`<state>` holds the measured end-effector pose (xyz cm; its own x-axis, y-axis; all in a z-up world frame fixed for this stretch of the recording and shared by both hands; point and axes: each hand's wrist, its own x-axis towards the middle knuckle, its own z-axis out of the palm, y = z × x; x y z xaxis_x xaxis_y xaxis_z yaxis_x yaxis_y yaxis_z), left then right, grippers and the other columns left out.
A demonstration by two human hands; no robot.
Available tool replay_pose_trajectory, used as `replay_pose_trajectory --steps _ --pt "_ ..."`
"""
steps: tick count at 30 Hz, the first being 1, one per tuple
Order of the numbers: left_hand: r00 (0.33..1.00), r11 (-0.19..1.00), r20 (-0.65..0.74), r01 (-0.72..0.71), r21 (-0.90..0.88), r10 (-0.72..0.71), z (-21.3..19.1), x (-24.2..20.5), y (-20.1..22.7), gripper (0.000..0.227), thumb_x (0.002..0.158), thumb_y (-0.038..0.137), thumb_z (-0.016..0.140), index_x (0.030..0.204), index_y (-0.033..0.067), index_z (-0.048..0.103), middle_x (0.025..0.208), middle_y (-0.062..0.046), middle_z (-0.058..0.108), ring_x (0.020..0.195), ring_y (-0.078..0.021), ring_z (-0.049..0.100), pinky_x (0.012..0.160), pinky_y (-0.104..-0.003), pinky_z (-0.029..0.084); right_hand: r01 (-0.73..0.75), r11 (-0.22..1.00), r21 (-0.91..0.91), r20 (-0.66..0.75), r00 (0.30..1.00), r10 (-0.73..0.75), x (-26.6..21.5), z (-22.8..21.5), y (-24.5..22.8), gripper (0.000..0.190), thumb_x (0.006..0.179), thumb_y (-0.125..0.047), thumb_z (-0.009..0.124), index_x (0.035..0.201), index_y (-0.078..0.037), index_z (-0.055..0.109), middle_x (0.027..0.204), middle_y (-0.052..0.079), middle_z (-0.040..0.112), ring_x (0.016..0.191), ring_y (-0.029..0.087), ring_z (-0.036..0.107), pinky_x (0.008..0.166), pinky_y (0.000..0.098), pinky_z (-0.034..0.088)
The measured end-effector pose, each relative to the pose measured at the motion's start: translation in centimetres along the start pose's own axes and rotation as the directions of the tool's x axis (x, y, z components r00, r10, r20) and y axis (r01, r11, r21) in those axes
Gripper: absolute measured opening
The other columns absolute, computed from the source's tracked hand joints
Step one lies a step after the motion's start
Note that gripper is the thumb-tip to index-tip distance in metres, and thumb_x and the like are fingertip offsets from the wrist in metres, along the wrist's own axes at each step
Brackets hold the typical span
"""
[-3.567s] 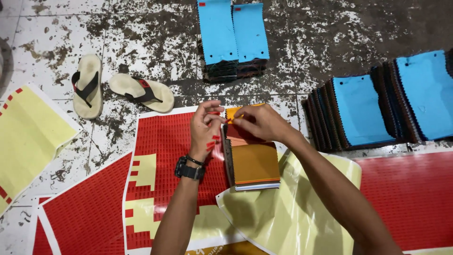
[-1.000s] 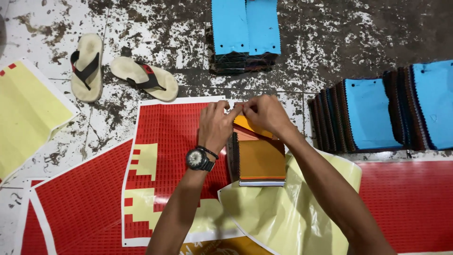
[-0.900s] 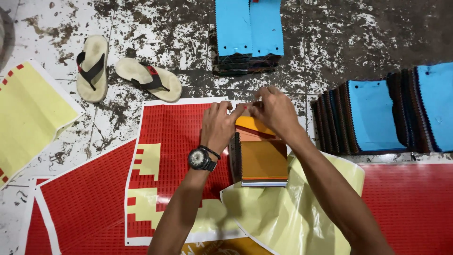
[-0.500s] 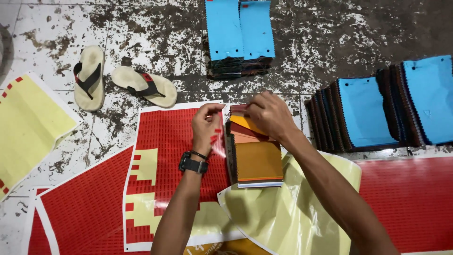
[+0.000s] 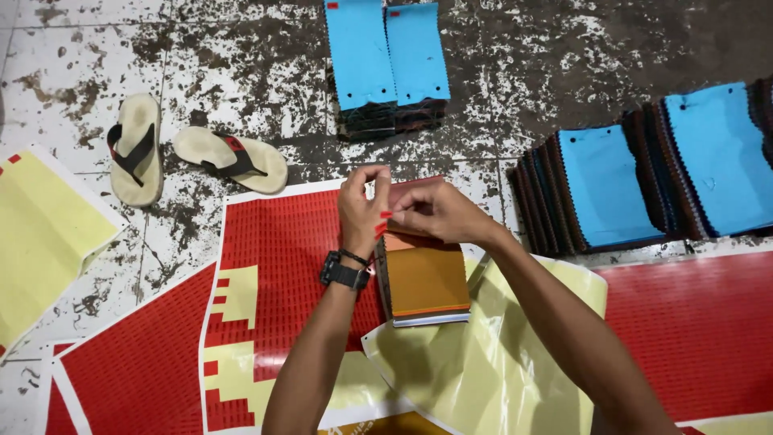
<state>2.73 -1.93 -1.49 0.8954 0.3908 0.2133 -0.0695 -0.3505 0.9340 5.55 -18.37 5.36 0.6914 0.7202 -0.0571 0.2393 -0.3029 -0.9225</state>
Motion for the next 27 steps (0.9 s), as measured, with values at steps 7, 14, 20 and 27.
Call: replay_pose_trajectory --steps 7,14,20,27 --pt "0.973 0.984 -0.187 -0.113 0.135 0.137 -0.7 0.1 0.1 0.015 0.102 0.026 0.058 0.1 0.0155 0.069 0.086 -0.005 0.069 0.087 -0.0294 0.069 0.086 -0.042 0.052 0.026 1.0 0.004 0.046 0.999 -0.026 0.4 0.0 1.4 0.013 0.094 -0.014 0.073 0.102 -0.005 0.077 0.079 0.008 0.076 0.073 0.015 0.065 0.066 0.0335 0.056" --pt "0.966 0.988 -0.209 -0.144 0.054 0.152 -0.7 -0.1 -0.5 0.019 0.103 0.03 0.058 0.104 0.014 0.068 0.085 -0.007 0.07 0.083 -0.0295 0.07 0.08 -0.042 0.054 -0.01 1.0 -0.017 -0.011 1.0 0.01 0.5 0.5 0.7 0.015 0.091 -0.012 0.076 0.103 -0.002 0.078 0.078 0.011 0.076 0.071 0.015 0.065 0.064 0.032 0.054" --pt "0.951 0.967 -0.24 -0.146 0.208 0.195 -0.6 0.0 -1.8 0.012 0.099 0.027 0.062 0.103 0.0179 0.068 0.084 -0.003 0.069 0.083 -0.0291 0.069 0.076 -0.043 0.054 -0.013 0.997 -0.078 0.009 1.0 0.014 0.5 0.9 2.2 0.013 0.093 -0.01 0.072 0.102 -0.002 0.078 0.078 0.012 0.076 0.073 0.018 0.067 0.066 0.0337 0.055" --pt "0.98 0.96 -0.032 -0.187 0.206 0.198 -4.5 -1.0 -1.2 0.017 0.098 0.012 0.056 0.106 0.012 0.07 0.091 -0.006 0.066 0.087 -0.0266 0.069 0.075 -0.036 0.058 -0.057 0.96 -0.275 -0.081 0.996 0.036 2.6 0.1 1.2 0.019 0.099 -0.014 0.066 0.105 0.0 0.077 0.088 0.023 0.077 0.085 0.041 0.074 0.076 0.048 0.057"
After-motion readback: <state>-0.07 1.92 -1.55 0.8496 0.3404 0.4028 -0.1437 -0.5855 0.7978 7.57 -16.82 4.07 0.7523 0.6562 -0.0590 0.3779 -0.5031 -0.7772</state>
